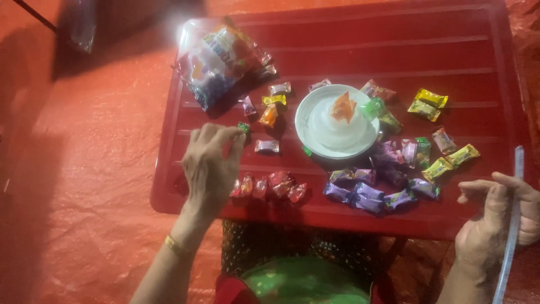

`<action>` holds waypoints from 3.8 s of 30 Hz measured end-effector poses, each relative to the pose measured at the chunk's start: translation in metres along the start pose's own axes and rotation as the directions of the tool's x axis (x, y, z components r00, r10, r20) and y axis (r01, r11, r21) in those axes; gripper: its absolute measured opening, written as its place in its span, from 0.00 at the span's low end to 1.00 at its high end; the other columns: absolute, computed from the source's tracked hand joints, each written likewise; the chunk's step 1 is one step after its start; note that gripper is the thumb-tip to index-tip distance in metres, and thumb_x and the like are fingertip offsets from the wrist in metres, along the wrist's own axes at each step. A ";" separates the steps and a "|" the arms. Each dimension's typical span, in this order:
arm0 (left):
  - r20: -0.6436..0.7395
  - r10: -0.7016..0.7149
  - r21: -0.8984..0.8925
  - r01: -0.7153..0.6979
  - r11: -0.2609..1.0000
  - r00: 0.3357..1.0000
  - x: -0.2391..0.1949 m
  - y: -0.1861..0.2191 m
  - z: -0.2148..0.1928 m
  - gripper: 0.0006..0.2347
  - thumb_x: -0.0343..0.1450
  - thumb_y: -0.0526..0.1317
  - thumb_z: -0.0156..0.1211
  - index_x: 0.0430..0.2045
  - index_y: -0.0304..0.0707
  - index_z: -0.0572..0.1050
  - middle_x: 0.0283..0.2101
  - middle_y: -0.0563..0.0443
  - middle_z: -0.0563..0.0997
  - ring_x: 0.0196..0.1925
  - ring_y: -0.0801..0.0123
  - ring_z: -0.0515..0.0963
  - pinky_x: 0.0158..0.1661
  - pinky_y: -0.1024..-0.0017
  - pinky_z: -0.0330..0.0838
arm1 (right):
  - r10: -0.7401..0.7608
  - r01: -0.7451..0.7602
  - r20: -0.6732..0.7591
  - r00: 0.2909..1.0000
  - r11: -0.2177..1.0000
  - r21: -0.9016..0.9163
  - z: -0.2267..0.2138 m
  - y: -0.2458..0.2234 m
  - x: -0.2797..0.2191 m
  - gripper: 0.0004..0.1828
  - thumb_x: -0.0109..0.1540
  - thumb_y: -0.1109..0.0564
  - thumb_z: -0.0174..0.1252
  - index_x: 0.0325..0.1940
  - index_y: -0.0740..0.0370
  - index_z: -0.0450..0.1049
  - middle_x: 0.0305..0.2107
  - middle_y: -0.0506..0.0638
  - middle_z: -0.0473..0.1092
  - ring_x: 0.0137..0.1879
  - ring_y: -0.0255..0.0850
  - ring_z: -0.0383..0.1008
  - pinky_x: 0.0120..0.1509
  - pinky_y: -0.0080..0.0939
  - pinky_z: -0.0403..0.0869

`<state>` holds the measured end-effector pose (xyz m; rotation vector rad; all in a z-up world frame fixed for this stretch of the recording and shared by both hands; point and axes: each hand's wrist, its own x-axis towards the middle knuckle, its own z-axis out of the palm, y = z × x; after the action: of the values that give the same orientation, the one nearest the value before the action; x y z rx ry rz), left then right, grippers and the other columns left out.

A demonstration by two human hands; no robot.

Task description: The person sits at a red tray and seals individually wrapped candies by heating the wrapper edges with a lighter and pressing them with a white plastic stick. They repeat this process for several candies of different colors, placing the sealed items back on the tray.

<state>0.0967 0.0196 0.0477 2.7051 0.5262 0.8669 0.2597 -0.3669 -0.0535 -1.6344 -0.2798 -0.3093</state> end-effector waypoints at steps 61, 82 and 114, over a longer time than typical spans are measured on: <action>0.513 0.500 0.014 -0.589 0.808 0.698 0.168 0.191 0.199 0.16 0.75 0.25 0.43 0.18 0.49 0.59 0.16 0.62 0.53 0.20 0.74 0.51 0.39 0.63 0.61 | 0.018 -0.018 -0.013 1.000 1.000 -0.006 0.005 -0.031 0.008 0.04 0.71 0.60 0.58 0.48 0.61 0.74 0.32 0.52 0.75 0.31 0.37 0.75 0.41 0.32 0.72; 0.619 -0.050 -0.709 0.585 0.394 0.784 -0.052 0.135 -0.001 0.08 0.65 0.38 0.73 0.32 0.39 0.79 0.34 0.52 0.85 0.35 0.73 0.84 0.39 0.78 0.82 | -0.075 -0.030 0.448 0.891 0.974 0.224 0.071 -0.133 -0.057 0.15 0.59 0.68 0.66 0.46 0.59 0.72 0.39 0.52 0.77 0.46 0.39 0.81 0.53 0.31 0.84; 0.699 -0.133 -0.715 0.690 -0.111 0.703 -0.105 0.114 -0.031 0.02 0.70 0.33 0.66 0.32 0.35 0.81 0.29 0.52 0.83 0.29 0.76 0.80 0.33 0.78 0.78 | 0.031 -0.175 0.546 0.837 0.961 0.214 0.073 -0.152 -0.096 0.18 0.60 0.68 0.65 0.51 0.59 0.70 0.42 0.57 0.77 0.46 0.40 0.84 0.53 0.31 0.85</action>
<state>0.0287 -0.1229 0.0577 1.0734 0.4031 0.1612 0.1171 -0.2805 0.0473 -1.4430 -0.6296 0.2774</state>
